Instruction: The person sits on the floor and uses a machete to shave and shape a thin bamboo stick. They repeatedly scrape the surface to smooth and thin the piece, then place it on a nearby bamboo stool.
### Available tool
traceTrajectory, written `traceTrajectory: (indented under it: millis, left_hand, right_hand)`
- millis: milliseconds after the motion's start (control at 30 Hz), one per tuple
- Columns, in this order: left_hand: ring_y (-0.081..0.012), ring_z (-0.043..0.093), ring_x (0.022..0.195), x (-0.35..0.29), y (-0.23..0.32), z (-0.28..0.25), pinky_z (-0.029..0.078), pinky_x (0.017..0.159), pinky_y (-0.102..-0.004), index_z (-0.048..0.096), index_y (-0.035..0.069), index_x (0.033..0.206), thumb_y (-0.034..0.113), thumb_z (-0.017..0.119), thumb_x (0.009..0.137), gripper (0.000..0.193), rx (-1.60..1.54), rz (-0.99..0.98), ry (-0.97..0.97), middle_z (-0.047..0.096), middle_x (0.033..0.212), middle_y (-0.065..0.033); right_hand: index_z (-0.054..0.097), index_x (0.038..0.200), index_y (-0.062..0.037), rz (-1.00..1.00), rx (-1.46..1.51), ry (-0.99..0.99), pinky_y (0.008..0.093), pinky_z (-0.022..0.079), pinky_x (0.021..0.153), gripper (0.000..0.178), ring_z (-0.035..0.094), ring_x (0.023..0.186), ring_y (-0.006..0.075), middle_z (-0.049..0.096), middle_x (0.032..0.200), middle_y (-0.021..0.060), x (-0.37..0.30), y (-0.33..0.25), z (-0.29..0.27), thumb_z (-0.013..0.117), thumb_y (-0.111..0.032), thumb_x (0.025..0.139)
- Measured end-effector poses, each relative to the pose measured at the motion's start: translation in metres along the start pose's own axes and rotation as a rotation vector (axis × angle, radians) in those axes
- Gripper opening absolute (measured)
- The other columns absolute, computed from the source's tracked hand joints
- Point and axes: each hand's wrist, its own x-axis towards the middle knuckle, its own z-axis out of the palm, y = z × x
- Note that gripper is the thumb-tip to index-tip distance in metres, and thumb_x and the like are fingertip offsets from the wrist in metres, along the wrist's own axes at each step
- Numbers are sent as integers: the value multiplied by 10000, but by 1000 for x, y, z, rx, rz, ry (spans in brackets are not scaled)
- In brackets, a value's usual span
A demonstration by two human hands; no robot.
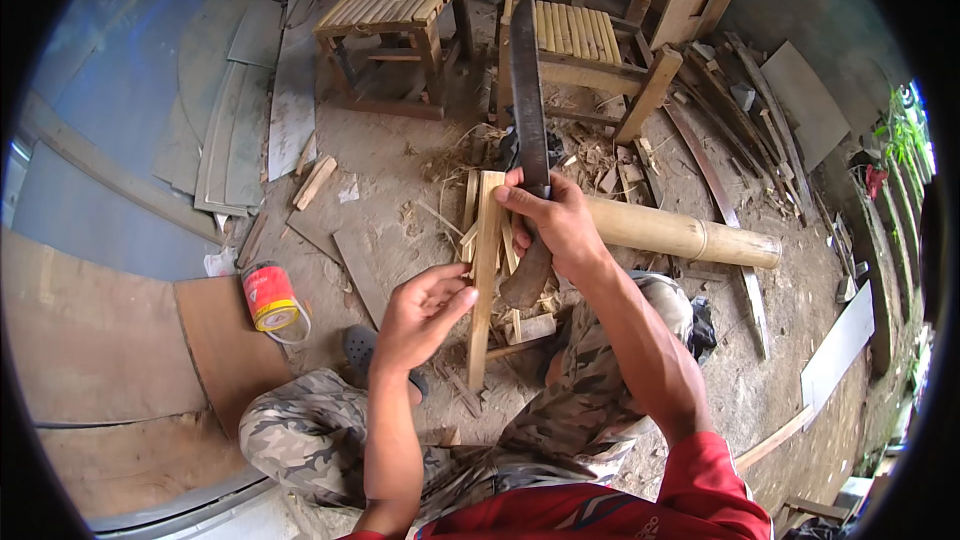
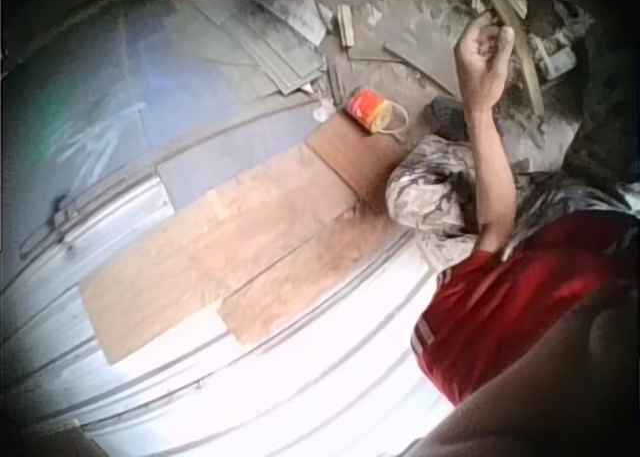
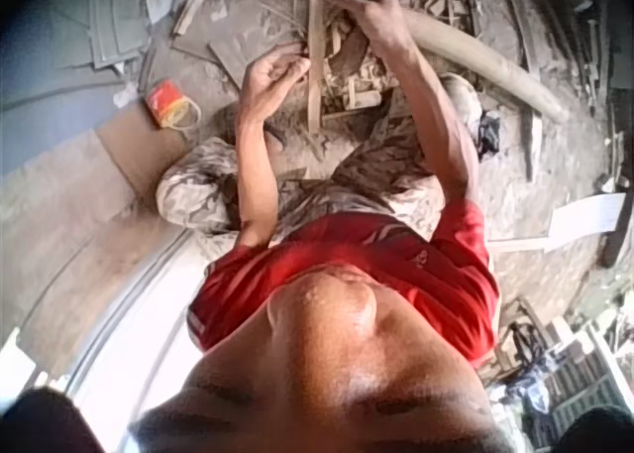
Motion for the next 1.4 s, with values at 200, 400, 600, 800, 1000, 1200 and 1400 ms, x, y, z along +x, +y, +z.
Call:
traceTrajectory:
  millis: [200, 400, 600, 800, 1000, 1200, 1400]
  left_hand:
    - [-55, 583, 658, 4, 5, 35, 463, 593, -235, 669, -12, 979, 208, 692, 933, 226, 207, 187, 236, 665, 724, -25]
    - [-104, 654, 726, 1, 5, 24, 545, 665, -255, 661, -45, 1011, 184, 654, 956, 236, 157, 172, 232, 719, 870, -91]
    - [-128, 669, 642, -2, 15, 22, 544, 596, -254, 645, -47, 1054, 234, 526, 1026, 307, -14, 43, 131, 725, 913, -120]
    - [-145, 671, 630, -6, 22, 23, 545, 614, -263, 640, -24, 1105, 307, 480, 1040, 374, -288, -191, 21, 727, 927, -132]
    - [-152, 673, 718, -13, 7, 9, 538, 643, -258, 524, -5, 1239, 239, 539, 989, 349, -151, -351, -294, 691, 917, -137]
    - [-71, 594, 600, -13, 17, -15, 502, 550, -218, 577, -2, 1191, 170, 603, 954, 294, 80, -343, -143, 674, 889, -68]
    - [-52, 571, 586, -20, 25, -27, 459, 520, -197, 631, -16, 1154, 134, 628, 948, 255, 30, -169, 274, 666, 787, -37]
  right_hand:
    - [590, 1004, -28, 17, -73, -150, 249, 429, 439, 174, 521, 481, 85, 546, 685, -1, -12, 5, 12, 694, -139, 918]
    - [600, 975, -14, -5, -3, -192, 251, 451, 437, 177, 537, 497, 71, 558, 705, -4, -18, 5, 13, 686, -161, 928]
    - [598, 992, -23, 12, -136, -155, 234, 442, 428, 198, 537, 475, 78, 586, 719, 10, -15, 6, 13, 716, -153, 900]
    - [602, 968, -37, 38, -75, -36, 248, 423, 428, 160, 515, 484, 85, 572, 702, 7, -12, 10, 12, 709, -120, 883]
    - [610, 968, -52, -3, 85, 189, 290, 443, 437, 153, 510, 478, 114, 602, 787, 33, 2, 4, -6, 710, -127, 880]
    - [595, 968, -44, 24, 137, 415, 333, 486, 444, 133, 535, 498, 141, 642, 818, 68, 18, 17, -36, 679, -106, 886]
    - [612, 931, 8, 235, 77, 408, 341, 487, 445, 201, 548, 509, 161, 639, 792, 86, 19, 65, -52, 670, -181, 897]
